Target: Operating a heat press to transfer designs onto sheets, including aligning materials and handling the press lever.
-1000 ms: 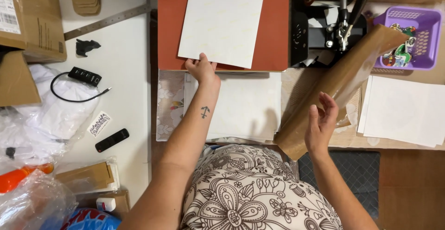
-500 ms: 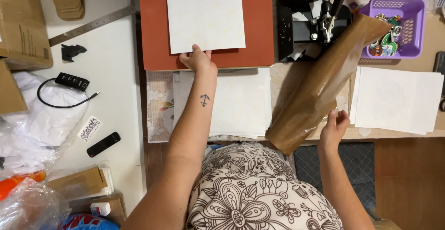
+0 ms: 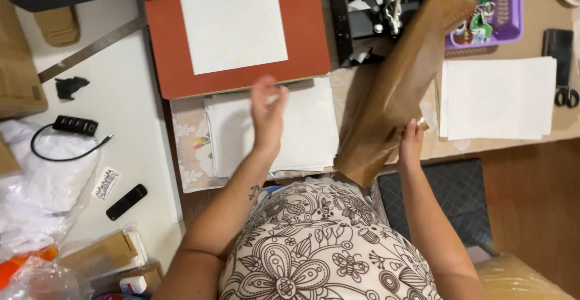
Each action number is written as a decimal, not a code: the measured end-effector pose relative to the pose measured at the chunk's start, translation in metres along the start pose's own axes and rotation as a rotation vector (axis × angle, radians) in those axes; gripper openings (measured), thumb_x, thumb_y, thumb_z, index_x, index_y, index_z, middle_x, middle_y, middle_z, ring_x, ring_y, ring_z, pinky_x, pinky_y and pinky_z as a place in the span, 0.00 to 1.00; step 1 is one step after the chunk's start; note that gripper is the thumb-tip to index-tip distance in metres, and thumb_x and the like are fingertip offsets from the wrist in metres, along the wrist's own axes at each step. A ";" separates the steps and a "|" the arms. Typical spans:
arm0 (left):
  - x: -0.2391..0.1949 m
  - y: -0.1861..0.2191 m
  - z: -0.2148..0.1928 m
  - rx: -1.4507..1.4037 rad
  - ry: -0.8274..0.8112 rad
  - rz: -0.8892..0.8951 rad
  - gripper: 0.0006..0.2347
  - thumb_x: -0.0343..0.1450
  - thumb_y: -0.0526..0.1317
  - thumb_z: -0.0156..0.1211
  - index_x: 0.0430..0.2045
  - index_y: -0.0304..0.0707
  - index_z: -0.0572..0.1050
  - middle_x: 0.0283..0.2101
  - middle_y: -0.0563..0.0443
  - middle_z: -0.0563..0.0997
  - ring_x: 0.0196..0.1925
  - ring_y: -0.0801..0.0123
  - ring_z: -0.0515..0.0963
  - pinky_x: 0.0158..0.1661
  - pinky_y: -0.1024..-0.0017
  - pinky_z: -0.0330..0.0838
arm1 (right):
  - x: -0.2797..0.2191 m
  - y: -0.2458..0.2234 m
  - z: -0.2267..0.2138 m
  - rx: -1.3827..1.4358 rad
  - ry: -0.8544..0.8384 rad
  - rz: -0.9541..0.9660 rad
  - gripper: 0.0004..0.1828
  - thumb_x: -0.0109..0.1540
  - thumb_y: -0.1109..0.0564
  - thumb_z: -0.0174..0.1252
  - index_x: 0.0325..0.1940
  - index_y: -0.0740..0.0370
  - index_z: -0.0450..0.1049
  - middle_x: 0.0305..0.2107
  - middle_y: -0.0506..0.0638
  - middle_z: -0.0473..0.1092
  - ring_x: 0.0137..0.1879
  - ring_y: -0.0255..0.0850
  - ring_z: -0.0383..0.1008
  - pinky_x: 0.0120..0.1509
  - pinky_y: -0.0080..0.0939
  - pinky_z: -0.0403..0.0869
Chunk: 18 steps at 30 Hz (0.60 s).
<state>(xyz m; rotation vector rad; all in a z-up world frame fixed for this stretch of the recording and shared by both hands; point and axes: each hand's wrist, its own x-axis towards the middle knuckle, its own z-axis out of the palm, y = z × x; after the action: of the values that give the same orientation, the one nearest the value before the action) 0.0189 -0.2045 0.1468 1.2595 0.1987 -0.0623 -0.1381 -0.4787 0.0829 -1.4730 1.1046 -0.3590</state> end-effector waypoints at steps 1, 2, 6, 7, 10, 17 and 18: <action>-0.009 -0.017 0.005 0.147 -0.151 0.031 0.15 0.73 0.35 0.62 0.53 0.39 0.68 0.49 0.51 0.70 0.56 0.70 0.66 0.56 0.74 0.66 | 0.002 0.002 0.001 -0.025 0.049 -0.031 0.39 0.74 0.35 0.46 0.70 0.75 0.53 0.63 0.78 0.56 0.70 0.72 0.57 0.72 0.71 0.57; -0.014 -0.033 0.006 0.148 -0.164 0.025 0.15 0.73 0.35 0.62 0.53 0.39 0.68 0.49 0.51 0.70 0.56 0.70 0.66 0.56 0.74 0.66 | 0.010 0.011 -0.001 -0.022 0.062 -0.026 0.39 0.74 0.35 0.46 0.70 0.75 0.53 0.63 0.78 0.56 0.70 0.72 0.57 0.72 0.71 0.57; -0.036 -0.055 0.018 0.609 -0.731 -0.064 0.16 0.69 0.44 0.69 0.50 0.48 0.75 0.50 0.50 0.80 0.56 0.59 0.76 0.55 0.60 0.69 | 0.046 0.043 -0.005 -0.016 0.107 0.048 0.37 0.72 0.31 0.47 0.66 0.67 0.60 0.52 0.59 0.66 0.54 0.47 0.68 0.55 0.43 0.70; -0.042 -0.049 0.023 0.677 -0.881 -0.088 0.15 0.69 0.44 0.68 0.48 0.44 0.76 0.49 0.47 0.81 0.56 0.54 0.77 0.55 0.57 0.71 | 0.054 0.050 -0.004 0.046 0.100 0.103 0.36 0.71 0.30 0.46 0.65 0.64 0.60 0.46 0.48 0.68 0.43 0.32 0.69 0.43 0.28 0.72; -0.048 -0.057 0.027 0.755 -0.980 -0.061 0.17 0.68 0.46 0.68 0.47 0.41 0.76 0.46 0.45 0.81 0.53 0.53 0.79 0.52 0.57 0.74 | 0.046 0.034 0.000 0.227 0.006 0.205 0.38 0.70 0.29 0.43 0.64 0.67 0.58 0.43 0.52 0.70 0.39 0.36 0.71 0.43 0.36 0.77; -0.052 -0.054 0.036 0.864 -0.983 -0.069 0.26 0.67 0.48 0.67 0.58 0.40 0.68 0.56 0.40 0.75 0.63 0.47 0.73 0.59 0.54 0.70 | 0.047 0.031 0.008 0.235 -0.197 0.343 0.46 0.68 0.21 0.33 0.70 0.64 0.52 0.54 0.55 0.69 0.53 0.42 0.74 0.56 0.41 0.76; -0.051 -0.047 0.037 0.875 -0.969 -0.081 0.28 0.68 0.48 0.66 0.61 0.37 0.64 0.59 0.36 0.72 0.65 0.44 0.71 0.62 0.52 0.66 | 0.040 0.020 0.013 0.277 -0.264 0.372 0.47 0.66 0.21 0.31 0.66 0.64 0.57 0.47 0.51 0.69 0.44 0.38 0.72 0.45 0.35 0.69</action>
<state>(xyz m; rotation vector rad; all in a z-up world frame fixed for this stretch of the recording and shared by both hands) -0.0343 -0.2574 0.1233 1.9308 -0.6904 -0.8849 -0.1168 -0.4992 0.0468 -1.0119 1.0410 -0.0492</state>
